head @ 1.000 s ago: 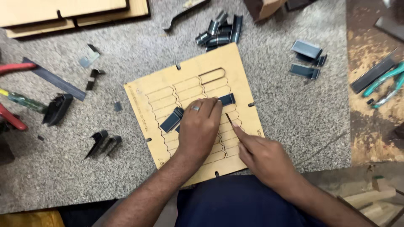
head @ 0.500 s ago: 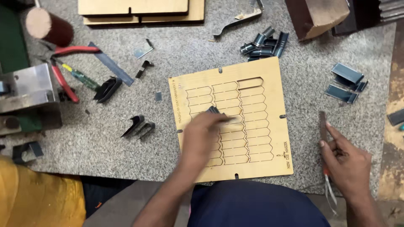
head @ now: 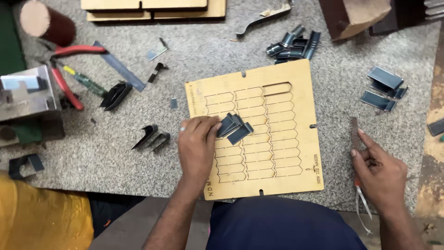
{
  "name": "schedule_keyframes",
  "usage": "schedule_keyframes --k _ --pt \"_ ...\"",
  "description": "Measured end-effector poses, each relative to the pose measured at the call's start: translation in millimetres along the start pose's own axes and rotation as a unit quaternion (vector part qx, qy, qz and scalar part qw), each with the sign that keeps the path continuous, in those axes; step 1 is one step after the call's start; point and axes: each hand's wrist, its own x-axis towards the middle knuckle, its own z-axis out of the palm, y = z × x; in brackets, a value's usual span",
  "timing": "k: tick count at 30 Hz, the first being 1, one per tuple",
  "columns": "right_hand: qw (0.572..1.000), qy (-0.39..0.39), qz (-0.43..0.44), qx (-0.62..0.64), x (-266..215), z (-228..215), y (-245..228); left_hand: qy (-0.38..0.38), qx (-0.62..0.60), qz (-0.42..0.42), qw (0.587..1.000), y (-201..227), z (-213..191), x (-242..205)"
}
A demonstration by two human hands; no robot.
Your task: The person arranges small metal pieces on a wooden board with cutouts, then uses a wooden block to press them into place. They repeatedly pick up and place the metal pieces, occasionally using a small tool to adjust them.
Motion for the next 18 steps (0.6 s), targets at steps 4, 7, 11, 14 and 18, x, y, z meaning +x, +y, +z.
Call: schedule_keyframes --k 4,7,11,14,18 --pt "0.998 0.018 -0.013 0.054 -4.2 1.2 -3.3 0.007 0.044 0.069 0.997 19.7 5.5 -18.7" --pt "0.999 0.007 0.015 0.033 -1.9 -0.6 -11.0 -0.020 0.068 0.085 0.994 28.6 13.0 -33.5" --pt "0.998 0.015 0.012 0.059 1.2 -1.1 -18.2 -0.039 0.105 0.092 0.989 26.6 18.4 -38.5" --pt "0.996 0.000 0.036 0.083 -1.1 -2.2 -17.4 -0.075 0.137 0.130 0.979 20.3 17.1 -39.8" --pt "0.998 0.008 0.008 0.057 3.1 -1.6 -17.0 -0.102 0.175 0.195 0.960 15.7 14.6 -32.2"
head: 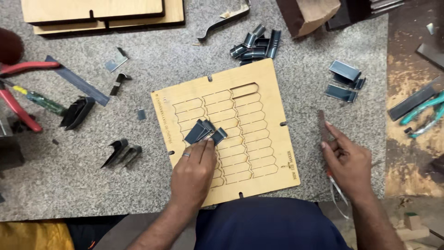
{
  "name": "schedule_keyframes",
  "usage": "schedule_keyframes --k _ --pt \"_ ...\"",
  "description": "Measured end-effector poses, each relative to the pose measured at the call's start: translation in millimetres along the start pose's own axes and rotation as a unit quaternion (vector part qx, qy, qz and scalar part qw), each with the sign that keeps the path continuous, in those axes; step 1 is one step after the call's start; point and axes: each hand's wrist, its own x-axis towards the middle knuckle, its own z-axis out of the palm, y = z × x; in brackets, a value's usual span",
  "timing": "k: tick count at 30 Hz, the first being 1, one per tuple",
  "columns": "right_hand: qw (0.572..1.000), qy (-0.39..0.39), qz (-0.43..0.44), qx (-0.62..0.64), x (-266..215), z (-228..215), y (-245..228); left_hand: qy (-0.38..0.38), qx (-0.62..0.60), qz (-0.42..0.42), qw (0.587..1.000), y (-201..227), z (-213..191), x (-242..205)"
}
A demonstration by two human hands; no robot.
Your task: The person arranges small metal pieces on a wooden board with cutouts, then uses a wooden block to press them into place. They repeatedly pick up and place the metal pieces, occasionally using a small tool to adjust them.
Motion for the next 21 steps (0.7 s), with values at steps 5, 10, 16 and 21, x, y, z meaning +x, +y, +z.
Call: schedule_keyframes --k 5,10,16,21 --pt "1.000 0.001 0.005 0.017 -0.5 0.5 4.9 0.010 0.029 0.040 0.999 1.0 -0.9 5.5" --pt "0.999 -0.006 0.032 0.009 -2.6 0.6 8.8 0.004 0.016 0.016 1.000 -3.1 -1.0 2.6" --pt "0.999 0.000 0.010 0.046 -2.9 0.8 3.6 0.047 -0.032 0.044 0.997 -4.9 -2.2 0.0" --pt "0.999 0.002 0.020 0.030 -1.3 1.0 5.3 0.121 -0.040 -0.011 0.992 -12.8 -14.8 -9.0"
